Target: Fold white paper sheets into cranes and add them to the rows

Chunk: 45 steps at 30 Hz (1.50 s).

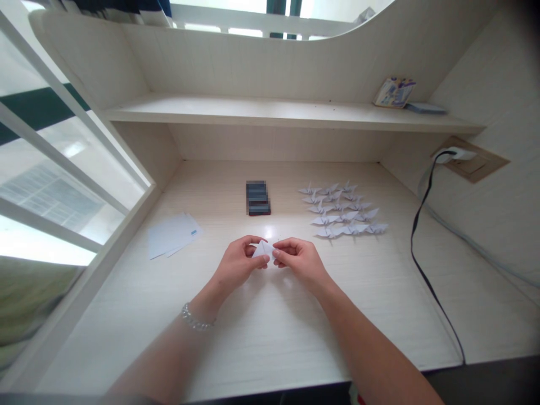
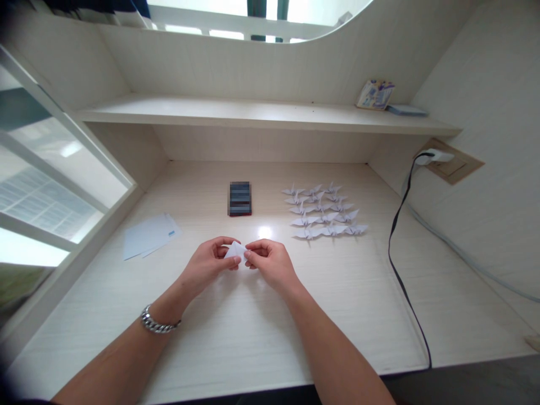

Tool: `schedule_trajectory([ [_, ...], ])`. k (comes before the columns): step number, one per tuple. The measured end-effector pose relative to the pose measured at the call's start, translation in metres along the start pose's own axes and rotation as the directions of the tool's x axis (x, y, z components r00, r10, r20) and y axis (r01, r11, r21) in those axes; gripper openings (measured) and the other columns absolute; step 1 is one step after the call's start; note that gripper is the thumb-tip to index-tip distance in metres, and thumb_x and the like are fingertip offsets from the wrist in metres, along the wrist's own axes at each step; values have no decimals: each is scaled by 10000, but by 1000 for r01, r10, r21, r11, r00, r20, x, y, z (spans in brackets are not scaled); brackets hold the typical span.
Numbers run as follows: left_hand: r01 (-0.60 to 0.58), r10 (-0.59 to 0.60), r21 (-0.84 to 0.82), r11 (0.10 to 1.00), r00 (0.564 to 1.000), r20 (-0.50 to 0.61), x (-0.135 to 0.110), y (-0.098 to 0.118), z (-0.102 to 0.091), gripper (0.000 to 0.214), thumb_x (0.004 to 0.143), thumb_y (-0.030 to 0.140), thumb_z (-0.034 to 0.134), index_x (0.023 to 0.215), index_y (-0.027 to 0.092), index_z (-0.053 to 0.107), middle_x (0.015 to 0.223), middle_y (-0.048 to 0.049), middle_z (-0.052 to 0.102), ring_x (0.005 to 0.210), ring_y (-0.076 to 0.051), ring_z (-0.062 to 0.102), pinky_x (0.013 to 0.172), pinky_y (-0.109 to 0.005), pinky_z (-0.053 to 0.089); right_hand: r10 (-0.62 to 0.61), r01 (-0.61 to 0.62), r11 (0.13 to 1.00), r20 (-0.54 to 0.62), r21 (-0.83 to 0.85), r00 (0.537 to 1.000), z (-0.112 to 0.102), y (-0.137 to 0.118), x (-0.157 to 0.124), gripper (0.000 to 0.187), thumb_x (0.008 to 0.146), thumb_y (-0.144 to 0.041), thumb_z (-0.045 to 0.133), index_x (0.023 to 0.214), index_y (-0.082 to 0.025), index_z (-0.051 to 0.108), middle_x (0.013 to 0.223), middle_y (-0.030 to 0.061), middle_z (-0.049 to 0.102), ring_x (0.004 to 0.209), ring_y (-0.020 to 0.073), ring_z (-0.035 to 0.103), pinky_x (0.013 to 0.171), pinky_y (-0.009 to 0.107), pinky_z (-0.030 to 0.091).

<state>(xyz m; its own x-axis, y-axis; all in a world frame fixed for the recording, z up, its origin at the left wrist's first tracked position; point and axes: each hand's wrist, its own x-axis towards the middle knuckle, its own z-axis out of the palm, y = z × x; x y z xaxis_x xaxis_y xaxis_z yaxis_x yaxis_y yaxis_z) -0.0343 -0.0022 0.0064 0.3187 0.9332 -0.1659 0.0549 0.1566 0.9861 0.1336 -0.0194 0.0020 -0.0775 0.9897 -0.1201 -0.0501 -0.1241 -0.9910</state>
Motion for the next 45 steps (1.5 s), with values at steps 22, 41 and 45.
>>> schedule_trajectory([
  [22,33,-35,-58,998,999,-35,-1,8,-5,388,637,232,697,987,116,576,667,-37,642,562,-126,588,577,-259,475,-35,37,998,39,-54,999,-5,-7,-1,296,690,-387,667,844,-135,673,688,46,659,616,142,623,584,262,506],
  [41,32,-35,-57,998,998,-49,-1,14,-11,378,632,210,704,974,108,579,643,-24,629,553,-119,577,564,-252,476,86,-88,994,31,66,996,-19,-5,3,312,695,-369,673,900,-138,630,726,67,684,571,119,620,557,247,497],
  [45,39,-43,-62,997,997,-63,-2,14,-11,394,618,220,712,972,108,584,649,-28,633,551,-127,583,564,-262,480,34,-34,999,4,-19,999,-21,-6,3,311,748,-420,602,896,-148,632,765,67,678,610,125,616,576,252,498],
])
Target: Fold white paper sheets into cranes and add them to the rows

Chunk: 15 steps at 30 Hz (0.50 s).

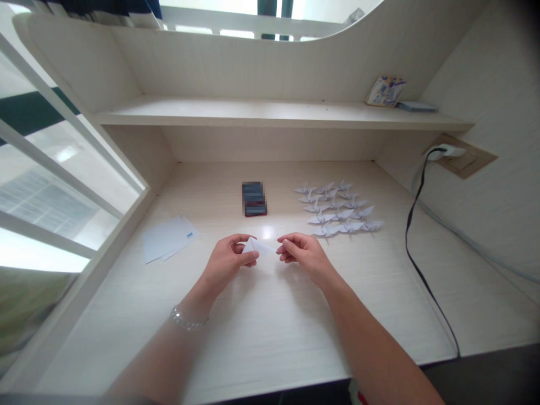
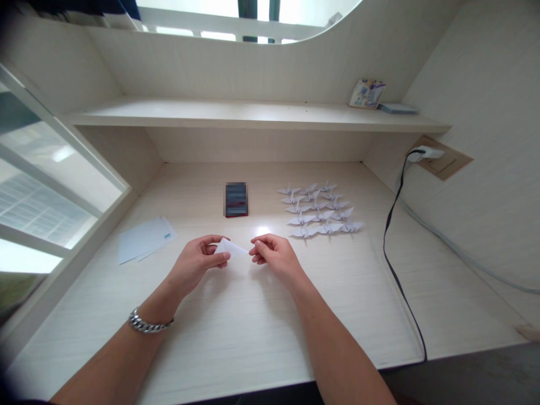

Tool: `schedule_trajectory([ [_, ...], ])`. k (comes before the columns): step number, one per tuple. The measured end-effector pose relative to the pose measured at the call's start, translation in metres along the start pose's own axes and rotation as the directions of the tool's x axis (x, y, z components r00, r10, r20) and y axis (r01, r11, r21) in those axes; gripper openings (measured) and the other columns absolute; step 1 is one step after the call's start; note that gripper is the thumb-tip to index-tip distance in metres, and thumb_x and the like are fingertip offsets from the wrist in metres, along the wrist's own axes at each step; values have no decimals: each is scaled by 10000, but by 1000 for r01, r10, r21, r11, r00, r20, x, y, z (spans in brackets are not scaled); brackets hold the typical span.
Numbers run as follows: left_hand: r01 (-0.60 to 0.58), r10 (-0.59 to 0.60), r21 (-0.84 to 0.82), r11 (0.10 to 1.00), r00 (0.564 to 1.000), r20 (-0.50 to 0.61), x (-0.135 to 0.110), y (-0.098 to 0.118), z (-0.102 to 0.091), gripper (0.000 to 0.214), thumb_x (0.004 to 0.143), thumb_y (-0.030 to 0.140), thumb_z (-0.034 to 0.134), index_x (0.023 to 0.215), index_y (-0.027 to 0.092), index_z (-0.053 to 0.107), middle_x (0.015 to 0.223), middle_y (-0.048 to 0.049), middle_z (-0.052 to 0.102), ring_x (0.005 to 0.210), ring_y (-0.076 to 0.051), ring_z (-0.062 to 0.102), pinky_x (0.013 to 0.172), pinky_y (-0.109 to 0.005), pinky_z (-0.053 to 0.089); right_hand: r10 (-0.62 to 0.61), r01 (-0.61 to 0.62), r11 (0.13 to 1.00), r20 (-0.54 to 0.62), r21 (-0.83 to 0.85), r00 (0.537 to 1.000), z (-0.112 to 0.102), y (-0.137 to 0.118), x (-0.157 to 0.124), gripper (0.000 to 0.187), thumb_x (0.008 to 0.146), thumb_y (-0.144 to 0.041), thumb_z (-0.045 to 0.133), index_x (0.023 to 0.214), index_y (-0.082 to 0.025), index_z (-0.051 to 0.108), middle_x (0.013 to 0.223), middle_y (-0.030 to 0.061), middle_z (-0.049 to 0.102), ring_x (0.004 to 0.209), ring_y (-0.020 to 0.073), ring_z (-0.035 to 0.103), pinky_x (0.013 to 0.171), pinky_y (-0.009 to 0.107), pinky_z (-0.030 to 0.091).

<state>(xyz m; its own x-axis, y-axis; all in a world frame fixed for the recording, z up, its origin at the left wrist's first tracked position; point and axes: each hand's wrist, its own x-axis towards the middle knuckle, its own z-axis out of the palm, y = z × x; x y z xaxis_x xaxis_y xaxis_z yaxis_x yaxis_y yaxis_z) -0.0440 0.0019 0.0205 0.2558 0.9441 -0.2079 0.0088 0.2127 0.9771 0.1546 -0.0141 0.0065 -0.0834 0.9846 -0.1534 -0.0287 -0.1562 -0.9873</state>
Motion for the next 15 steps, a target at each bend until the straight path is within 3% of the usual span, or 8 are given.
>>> schedule_trajectory([
  [5,-1,1,-9,1000,1000,-3,0,-1,2,381,611,216,714,956,114,588,627,-18,628,535,-120,577,547,-249,468,-59,76,981,98,-180,993,9,-3,-6,282,765,-423,574,787,-152,647,742,58,669,636,138,608,605,262,488],
  [9,-5,5,-5,1000,1000,-3,0,-1,3,383,608,213,714,955,116,584,605,-8,621,531,-119,574,543,-244,462,-46,75,957,108,-280,993,11,-2,-7,276,780,-404,550,703,-160,653,640,35,651,571,132,586,559,248,458],
  [15,-29,28,38,999,999,20,1,0,3,367,633,210,700,962,110,571,634,-21,629,554,-117,569,565,-244,454,-18,47,973,129,-228,991,12,-2,-5,298,791,-403,537,666,-152,635,631,36,643,546,114,567,534,230,445],
])
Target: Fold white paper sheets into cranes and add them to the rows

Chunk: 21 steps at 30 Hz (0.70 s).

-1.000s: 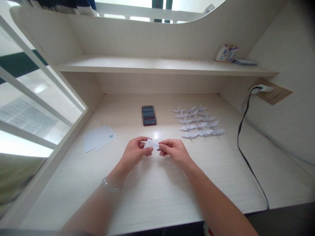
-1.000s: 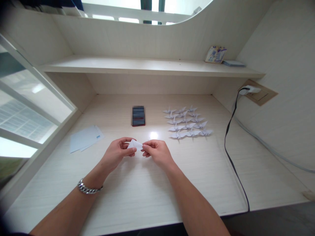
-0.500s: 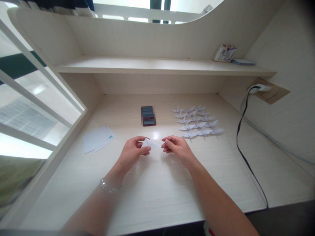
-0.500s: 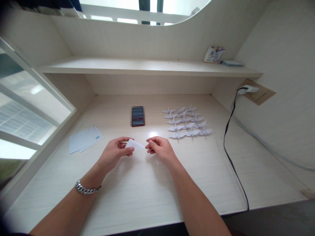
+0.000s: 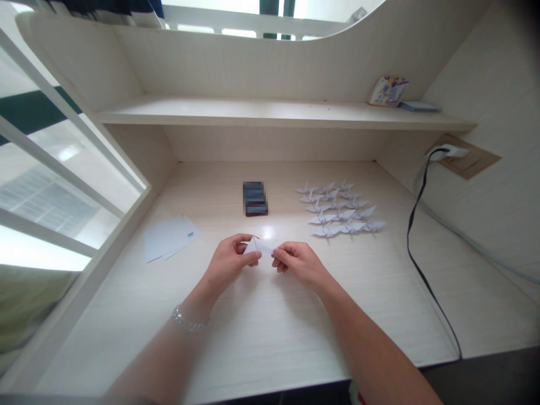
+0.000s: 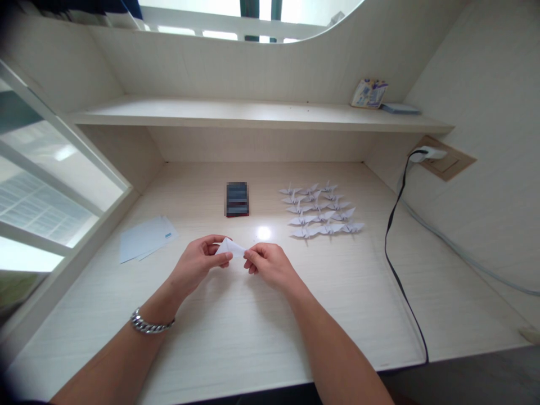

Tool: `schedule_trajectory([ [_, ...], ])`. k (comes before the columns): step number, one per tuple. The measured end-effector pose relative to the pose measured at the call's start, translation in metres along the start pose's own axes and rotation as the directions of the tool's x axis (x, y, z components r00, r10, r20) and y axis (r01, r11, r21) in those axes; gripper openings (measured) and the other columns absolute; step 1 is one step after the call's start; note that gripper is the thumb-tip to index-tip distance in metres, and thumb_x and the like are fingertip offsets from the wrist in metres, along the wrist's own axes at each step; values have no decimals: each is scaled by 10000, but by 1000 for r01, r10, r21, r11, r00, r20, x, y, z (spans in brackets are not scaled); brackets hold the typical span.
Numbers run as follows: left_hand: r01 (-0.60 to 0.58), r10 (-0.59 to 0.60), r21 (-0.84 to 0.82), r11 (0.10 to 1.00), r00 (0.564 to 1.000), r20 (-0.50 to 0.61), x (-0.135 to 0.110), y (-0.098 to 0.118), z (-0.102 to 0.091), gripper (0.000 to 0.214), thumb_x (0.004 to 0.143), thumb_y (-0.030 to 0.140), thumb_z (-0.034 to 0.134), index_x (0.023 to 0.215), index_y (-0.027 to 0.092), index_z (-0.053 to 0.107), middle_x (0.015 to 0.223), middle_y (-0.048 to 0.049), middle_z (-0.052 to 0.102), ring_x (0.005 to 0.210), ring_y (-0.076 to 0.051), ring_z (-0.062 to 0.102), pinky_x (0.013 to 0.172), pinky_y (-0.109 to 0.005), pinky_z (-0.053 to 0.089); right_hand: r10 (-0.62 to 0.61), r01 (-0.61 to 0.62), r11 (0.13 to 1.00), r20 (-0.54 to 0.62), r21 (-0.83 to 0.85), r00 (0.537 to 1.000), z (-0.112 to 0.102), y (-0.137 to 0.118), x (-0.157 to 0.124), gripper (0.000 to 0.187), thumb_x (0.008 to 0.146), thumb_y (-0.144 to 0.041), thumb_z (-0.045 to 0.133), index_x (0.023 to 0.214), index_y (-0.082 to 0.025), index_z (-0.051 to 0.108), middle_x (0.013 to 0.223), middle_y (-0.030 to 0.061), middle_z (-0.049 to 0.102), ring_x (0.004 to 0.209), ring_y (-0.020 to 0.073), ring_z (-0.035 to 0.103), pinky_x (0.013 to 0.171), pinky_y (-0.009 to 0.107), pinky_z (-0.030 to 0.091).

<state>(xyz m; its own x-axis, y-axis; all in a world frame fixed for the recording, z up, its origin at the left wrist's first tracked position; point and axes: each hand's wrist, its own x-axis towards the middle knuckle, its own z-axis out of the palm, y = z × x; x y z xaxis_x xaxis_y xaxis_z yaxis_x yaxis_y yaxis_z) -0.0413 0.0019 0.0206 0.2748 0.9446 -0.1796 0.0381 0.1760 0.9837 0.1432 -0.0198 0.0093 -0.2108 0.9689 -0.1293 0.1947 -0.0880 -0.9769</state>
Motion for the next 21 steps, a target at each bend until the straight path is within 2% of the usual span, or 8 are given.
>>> schedule_trajectory([
  [6,-7,6,16,1000,1000,27,-1,2,-1,353,631,212,698,946,111,576,616,-17,622,543,-121,565,559,-247,440,99,-116,972,90,204,991,-3,0,-2,335,751,-454,588,701,-125,626,653,56,657,534,110,575,542,239,461],
  [11,13,-14,19,1000,999,47,-1,3,-1,357,624,222,702,939,108,578,607,-18,618,537,-131,571,555,-259,444,154,-178,959,120,222,981,-8,1,-3,359,734,-481,602,692,-126,627,628,54,651,528,109,569,541,239,454],
  [16,3,-4,27,1000,1000,25,-2,3,-2,334,634,223,699,930,120,584,635,-21,631,545,-120,571,559,-249,451,121,-125,975,32,185,992,-16,3,0,360,755,-482,574,658,-136,604,631,48,645,522,106,557,530,237,438],
  [19,7,-7,30,1000,1000,26,-2,3,-2,332,638,221,696,932,117,581,638,-24,630,545,-120,572,559,-248,454,73,-64,980,-38,188,997,-16,3,1,360,790,-484,528,734,-140,617,692,54,650,572,115,578,549,239,449],
  [21,7,-9,39,999,999,37,-2,2,-1,328,635,218,696,924,114,580,628,-24,628,541,-126,576,553,-252,457,46,-39,984,-39,173,998,-11,2,1,362,803,-483,510,801,-143,633,713,56,652,611,125,594,577,246,462],
])
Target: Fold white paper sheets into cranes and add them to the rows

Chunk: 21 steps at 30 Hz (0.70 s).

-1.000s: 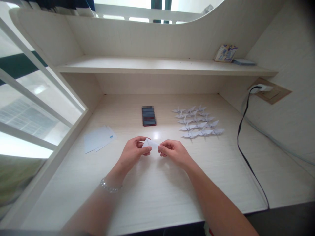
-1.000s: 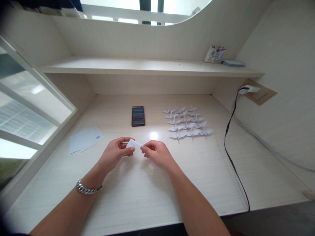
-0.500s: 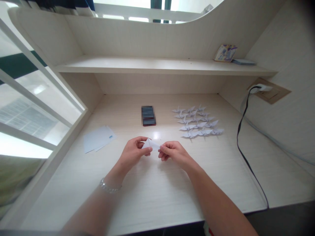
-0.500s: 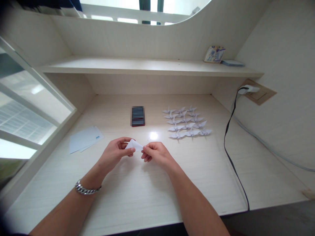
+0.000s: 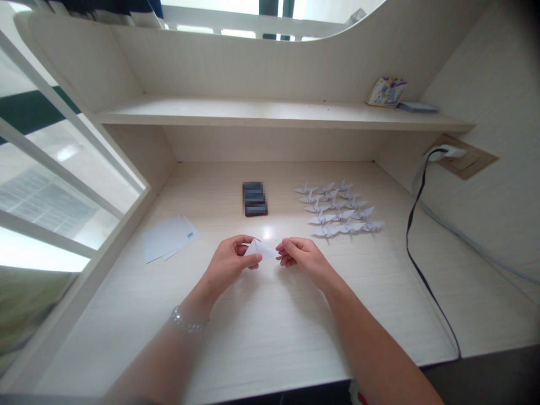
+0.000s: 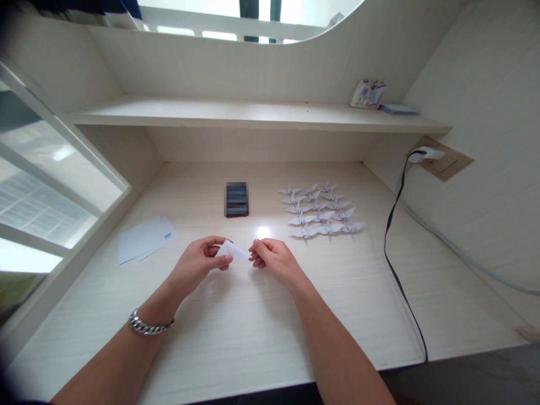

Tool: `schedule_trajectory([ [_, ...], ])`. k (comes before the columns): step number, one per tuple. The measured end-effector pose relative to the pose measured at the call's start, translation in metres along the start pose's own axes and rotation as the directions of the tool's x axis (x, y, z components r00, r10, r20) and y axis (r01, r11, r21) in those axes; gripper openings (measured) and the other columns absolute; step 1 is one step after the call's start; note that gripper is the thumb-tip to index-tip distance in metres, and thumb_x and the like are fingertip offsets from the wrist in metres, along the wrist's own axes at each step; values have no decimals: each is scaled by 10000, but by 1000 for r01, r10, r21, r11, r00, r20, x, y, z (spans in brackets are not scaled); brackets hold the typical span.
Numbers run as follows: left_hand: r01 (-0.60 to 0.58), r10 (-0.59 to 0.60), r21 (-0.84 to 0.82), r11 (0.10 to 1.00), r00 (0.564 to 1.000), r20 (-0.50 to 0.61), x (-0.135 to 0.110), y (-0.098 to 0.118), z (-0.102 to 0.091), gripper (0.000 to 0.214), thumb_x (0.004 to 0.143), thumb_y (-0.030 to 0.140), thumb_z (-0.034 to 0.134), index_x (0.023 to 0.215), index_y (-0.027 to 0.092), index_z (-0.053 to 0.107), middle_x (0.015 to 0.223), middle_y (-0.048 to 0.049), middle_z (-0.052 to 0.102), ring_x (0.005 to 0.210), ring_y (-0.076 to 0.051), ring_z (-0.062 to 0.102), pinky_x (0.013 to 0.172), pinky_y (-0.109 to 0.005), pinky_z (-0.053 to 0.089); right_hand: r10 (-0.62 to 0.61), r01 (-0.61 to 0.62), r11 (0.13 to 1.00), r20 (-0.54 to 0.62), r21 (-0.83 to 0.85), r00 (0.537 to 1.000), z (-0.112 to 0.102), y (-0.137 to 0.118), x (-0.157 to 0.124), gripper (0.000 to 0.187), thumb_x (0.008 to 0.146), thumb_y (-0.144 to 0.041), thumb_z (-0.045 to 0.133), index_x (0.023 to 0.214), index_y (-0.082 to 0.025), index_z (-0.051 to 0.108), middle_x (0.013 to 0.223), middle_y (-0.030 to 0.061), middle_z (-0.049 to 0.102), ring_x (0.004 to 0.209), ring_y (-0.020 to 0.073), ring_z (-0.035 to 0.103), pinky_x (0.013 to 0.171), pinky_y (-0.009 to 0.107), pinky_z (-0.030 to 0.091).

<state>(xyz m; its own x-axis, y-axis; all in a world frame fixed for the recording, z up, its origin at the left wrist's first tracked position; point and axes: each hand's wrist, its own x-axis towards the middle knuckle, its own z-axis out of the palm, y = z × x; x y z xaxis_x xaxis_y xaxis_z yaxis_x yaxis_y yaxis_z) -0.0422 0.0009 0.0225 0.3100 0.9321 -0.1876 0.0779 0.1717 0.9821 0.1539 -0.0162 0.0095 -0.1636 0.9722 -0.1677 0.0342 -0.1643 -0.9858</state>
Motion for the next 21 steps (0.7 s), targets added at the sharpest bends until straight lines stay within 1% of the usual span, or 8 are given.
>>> schedule_trajectory([
  [2,-4,4,16,1000,1000,10,0,-2,1,324,633,223,696,918,116,583,634,-29,633,547,-134,584,552,-258,462,-24,26,999,29,-46,999,7,-1,-1,333,791,-459,540,818,-145,646,698,50,651,626,129,598,598,251,471],
  [4,-8,8,32,999,1000,19,0,-3,2,322,634,231,697,916,118,587,652,-37,642,554,-139,588,557,-265,468,-44,48,996,60,-80,997,14,-1,-3,299,779,-428,564,797,-144,657,692,47,653,604,124,591,587,249,471],
  [7,-11,10,46,999,999,32,0,-4,3,330,637,240,699,921,113,589,662,-47,646,558,-140,587,564,-271,474,-27,32,996,62,-78,998,20,0,-4,288,780,-411,564,770,-139,658,666,42,650,541,108,570,544,239,464],
  [10,-4,2,54,999,999,39,1,-4,2,337,640,234,699,930,107,583,655,-49,642,559,-139,584,563,-272,474,5,-2,998,54,-63,999,20,2,-3,288,784,-406,560,780,-134,653,645,38,647,510,99,563,518,228,460],
  [15,1,-3,48,999,999,46,2,-5,2,332,642,216,700,931,109,576,665,-42,634,570,-133,578,572,-269,468,8,-5,998,56,-55,998,18,4,-3,284,785,-402,560,764,-133,648,642,39,646,496,91,557,498,217,449],
  [18,-14,13,8,1000,997,70,2,-5,2,297,663,221,686,921,118,582,694,-38,631,590,-125,571,576,-254,458,20,-18,999,36,-37,999,19,5,-2,270,784,-390,564,764,-134,647,642,40,645,497,90,553,496,216,446],
  [21,-5,11,-52,999,994,112,1,-6,2,233,707,260,648,888,124,597,749,-42,632,627,-118,568,590,-242,456,26,-25,999,25,-27,999,20,5,-2,256,781,-377,569,746,-134,642,640,41,645,493,88,549,493,214,442],
])
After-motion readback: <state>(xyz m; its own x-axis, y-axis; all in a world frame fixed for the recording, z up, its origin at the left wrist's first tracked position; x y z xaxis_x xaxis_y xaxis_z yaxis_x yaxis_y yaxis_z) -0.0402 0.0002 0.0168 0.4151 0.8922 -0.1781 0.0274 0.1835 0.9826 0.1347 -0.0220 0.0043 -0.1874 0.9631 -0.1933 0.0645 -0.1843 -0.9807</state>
